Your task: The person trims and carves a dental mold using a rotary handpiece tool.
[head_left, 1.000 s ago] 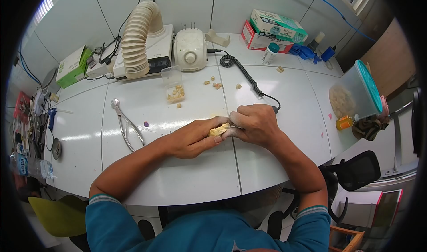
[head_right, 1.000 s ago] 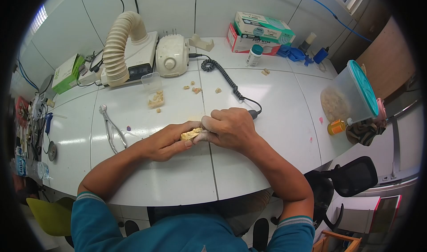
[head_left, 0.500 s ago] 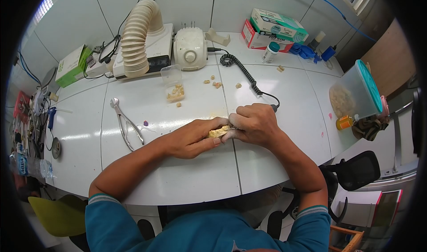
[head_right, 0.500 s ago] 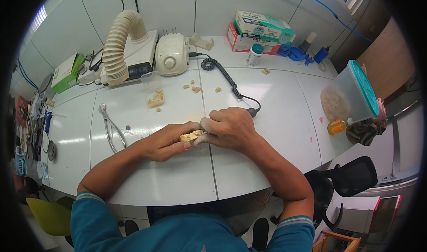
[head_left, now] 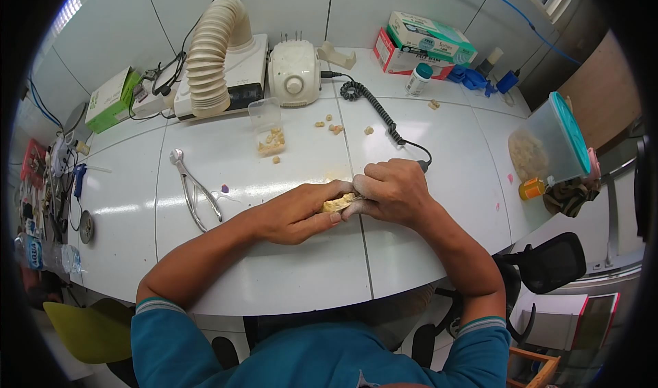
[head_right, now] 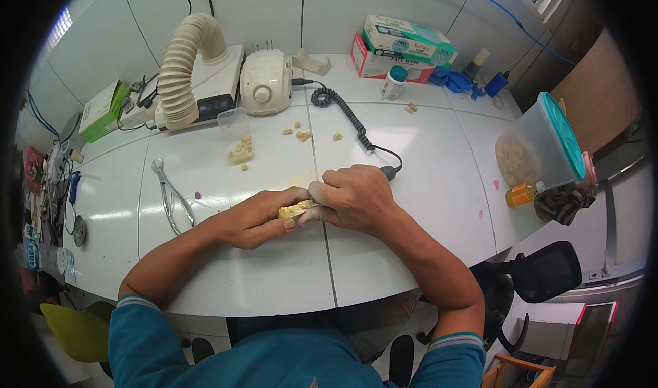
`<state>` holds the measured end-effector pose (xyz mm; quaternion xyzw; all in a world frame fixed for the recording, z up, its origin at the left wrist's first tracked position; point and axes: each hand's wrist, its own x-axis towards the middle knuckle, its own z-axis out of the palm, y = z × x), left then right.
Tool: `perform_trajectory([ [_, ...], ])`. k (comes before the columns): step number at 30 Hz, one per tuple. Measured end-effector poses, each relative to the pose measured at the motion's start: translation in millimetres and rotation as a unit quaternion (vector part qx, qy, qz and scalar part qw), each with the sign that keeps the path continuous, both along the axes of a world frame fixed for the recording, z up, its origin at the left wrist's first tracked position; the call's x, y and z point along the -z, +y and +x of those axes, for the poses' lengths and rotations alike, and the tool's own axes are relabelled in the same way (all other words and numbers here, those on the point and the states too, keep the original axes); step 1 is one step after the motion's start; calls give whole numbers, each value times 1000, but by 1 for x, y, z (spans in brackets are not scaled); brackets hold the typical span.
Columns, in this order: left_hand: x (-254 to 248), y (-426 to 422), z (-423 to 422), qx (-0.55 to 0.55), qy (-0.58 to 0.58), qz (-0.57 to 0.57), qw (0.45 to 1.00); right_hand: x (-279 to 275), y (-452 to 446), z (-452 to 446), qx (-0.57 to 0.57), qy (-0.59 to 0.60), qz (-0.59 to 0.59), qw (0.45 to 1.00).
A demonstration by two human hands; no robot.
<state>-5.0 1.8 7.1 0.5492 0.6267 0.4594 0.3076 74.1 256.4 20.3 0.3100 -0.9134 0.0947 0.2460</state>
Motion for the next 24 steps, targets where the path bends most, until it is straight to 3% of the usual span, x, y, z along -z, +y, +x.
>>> perform_trajectory([
  [24,4,0,-2,-1,-10,14,1000,0,1,-1,-2,10,0,1000],
])
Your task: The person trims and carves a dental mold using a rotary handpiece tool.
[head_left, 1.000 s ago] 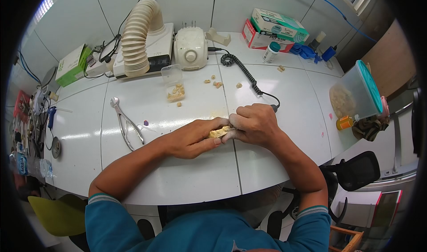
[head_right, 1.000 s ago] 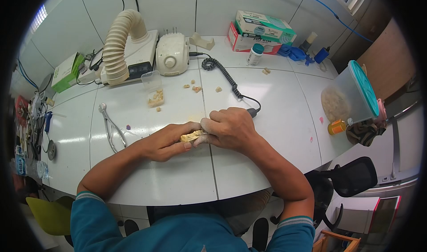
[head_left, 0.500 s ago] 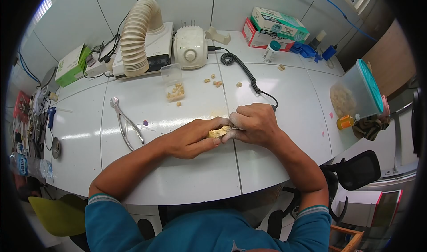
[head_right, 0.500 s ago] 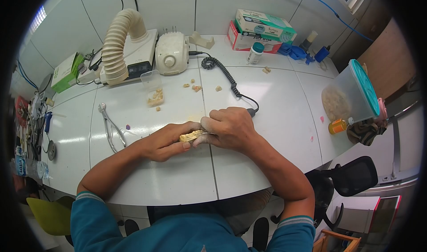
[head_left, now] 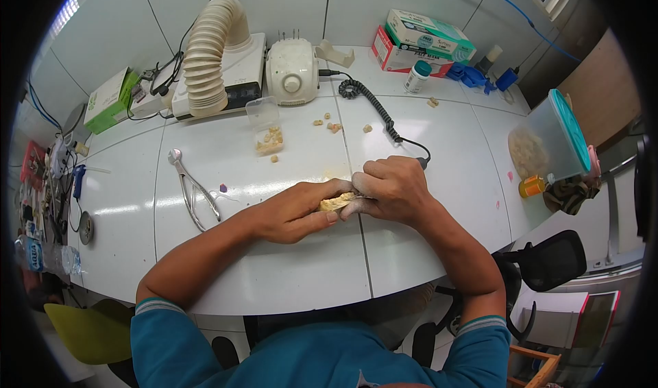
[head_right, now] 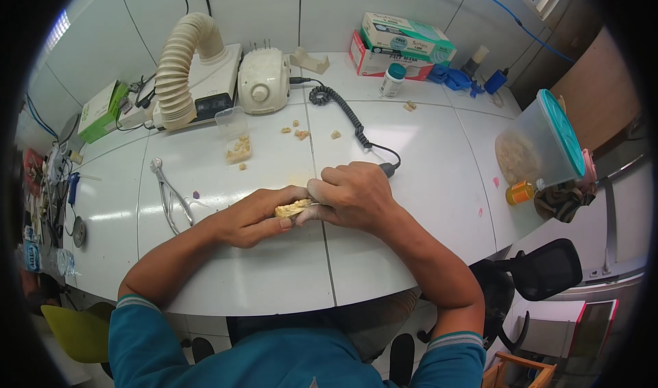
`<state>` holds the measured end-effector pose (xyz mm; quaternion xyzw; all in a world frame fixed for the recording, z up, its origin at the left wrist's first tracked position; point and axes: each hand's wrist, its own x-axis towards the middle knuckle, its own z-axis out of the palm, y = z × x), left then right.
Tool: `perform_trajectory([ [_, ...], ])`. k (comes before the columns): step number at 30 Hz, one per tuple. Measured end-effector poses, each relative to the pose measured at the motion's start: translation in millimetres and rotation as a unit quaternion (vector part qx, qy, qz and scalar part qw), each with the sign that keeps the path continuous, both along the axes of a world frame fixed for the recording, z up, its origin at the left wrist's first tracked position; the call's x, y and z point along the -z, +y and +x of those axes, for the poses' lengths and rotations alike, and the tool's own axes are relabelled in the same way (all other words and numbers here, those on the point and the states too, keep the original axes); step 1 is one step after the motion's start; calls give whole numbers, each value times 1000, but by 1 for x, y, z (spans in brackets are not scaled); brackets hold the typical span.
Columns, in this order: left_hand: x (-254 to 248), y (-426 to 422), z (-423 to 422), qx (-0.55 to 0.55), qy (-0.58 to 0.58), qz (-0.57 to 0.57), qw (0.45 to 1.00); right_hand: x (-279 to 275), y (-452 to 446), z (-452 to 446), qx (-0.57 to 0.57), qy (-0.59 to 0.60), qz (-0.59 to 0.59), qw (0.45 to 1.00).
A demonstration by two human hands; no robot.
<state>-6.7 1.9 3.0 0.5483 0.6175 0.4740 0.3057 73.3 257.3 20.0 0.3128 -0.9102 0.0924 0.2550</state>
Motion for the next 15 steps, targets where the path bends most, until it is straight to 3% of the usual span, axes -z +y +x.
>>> perform_trajectory([
  [15,-2,0,1,1,4,4,1000,1,0,0,-4,-6,-3,1000],
])
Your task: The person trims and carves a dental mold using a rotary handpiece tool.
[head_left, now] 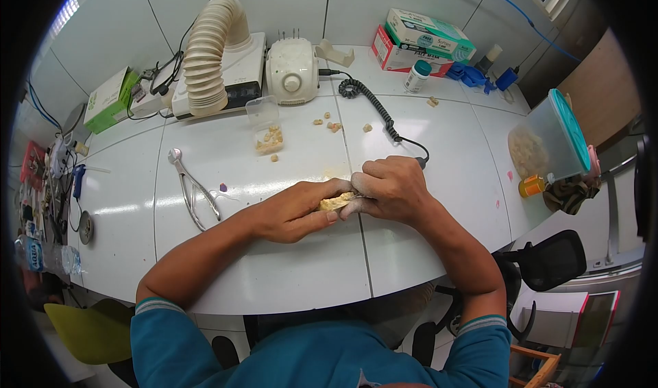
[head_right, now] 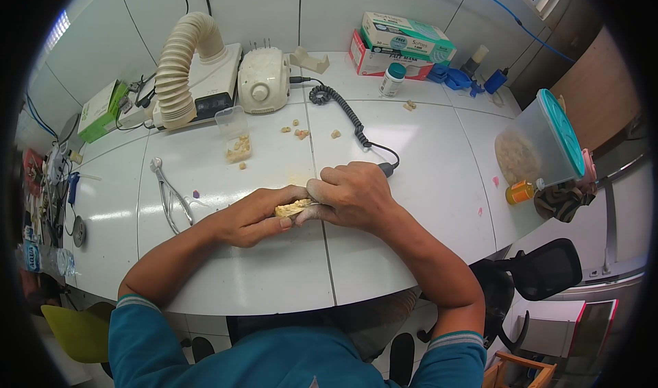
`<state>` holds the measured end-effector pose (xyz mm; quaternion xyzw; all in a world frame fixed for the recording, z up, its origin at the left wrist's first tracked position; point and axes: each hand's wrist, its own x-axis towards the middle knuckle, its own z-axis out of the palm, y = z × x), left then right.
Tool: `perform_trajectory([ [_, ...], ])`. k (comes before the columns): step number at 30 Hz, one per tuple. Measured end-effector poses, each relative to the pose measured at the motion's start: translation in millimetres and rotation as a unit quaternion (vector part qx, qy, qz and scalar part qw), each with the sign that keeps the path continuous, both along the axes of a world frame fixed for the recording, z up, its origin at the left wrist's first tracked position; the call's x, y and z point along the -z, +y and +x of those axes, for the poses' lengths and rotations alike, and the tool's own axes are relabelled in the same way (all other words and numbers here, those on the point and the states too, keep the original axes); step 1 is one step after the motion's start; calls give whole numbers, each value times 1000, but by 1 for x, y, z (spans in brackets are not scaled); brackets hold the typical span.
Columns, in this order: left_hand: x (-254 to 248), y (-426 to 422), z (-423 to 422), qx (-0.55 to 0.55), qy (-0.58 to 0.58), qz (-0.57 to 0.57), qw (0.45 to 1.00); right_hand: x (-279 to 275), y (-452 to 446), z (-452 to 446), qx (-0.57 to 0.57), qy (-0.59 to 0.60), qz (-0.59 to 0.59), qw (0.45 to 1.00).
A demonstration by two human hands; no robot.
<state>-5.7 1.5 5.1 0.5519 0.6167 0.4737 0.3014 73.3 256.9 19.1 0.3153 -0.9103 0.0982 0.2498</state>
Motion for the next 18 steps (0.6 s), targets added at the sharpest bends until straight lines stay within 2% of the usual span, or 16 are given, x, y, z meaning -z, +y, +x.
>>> perform_trajectory([
  [18,0,0,1,-7,3,9,1000,1,0,-1,3,-7,-5,1000],
])
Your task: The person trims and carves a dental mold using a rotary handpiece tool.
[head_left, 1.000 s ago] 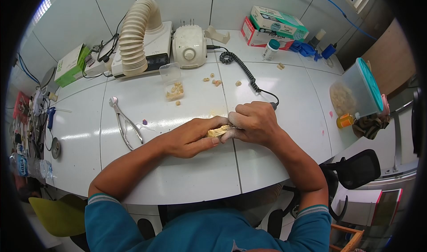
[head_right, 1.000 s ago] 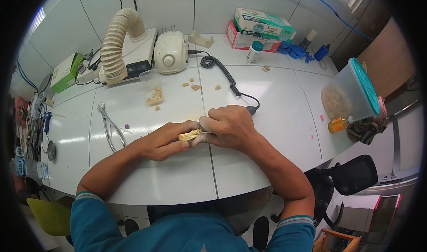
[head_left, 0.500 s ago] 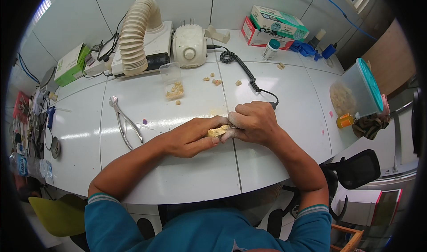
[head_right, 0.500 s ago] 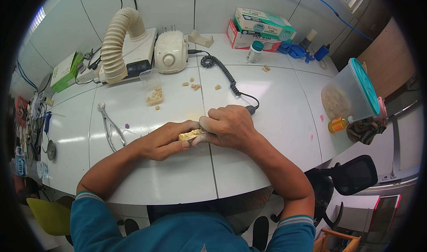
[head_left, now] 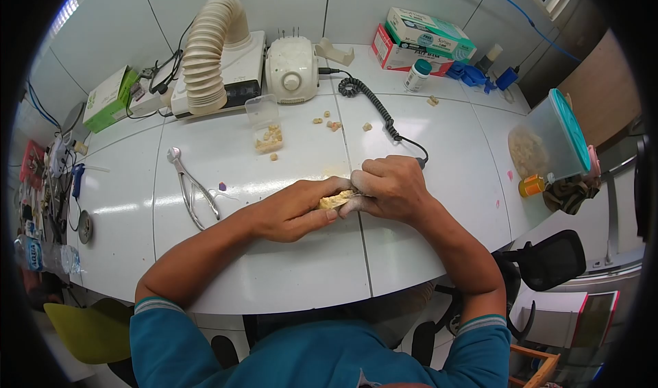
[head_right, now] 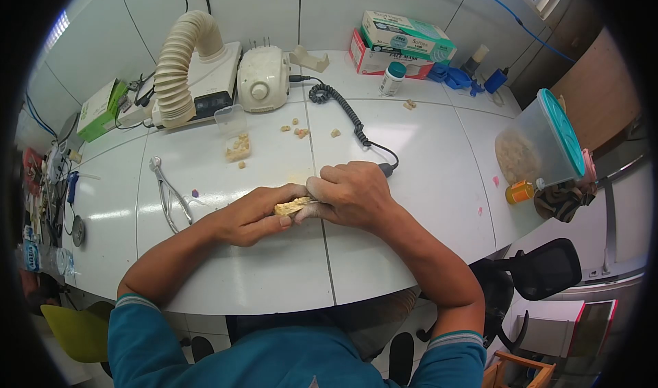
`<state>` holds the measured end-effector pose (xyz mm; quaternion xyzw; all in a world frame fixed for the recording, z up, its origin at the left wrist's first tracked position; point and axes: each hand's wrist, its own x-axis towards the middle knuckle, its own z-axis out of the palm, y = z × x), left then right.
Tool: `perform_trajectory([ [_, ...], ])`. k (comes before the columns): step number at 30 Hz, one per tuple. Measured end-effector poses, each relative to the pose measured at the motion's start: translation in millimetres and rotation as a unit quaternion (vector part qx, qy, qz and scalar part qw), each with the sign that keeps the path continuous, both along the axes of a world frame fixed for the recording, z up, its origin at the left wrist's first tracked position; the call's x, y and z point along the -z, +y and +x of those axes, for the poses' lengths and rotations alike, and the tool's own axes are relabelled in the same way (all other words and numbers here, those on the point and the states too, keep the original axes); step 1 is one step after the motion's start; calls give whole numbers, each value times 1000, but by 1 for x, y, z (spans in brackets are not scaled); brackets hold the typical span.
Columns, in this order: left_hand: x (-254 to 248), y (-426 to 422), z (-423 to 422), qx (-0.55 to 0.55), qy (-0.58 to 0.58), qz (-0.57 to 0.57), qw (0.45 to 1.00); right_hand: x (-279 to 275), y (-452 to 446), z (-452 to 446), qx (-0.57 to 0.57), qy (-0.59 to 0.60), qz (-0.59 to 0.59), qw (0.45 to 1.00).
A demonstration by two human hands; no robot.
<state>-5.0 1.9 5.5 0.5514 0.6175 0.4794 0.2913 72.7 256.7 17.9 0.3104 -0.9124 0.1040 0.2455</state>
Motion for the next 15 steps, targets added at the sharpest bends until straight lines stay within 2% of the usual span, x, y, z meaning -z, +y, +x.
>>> perform_trajectory([
  [15,-3,0,0,1,11,-21,1000,0,1,0,5,-9,7,1000],
])
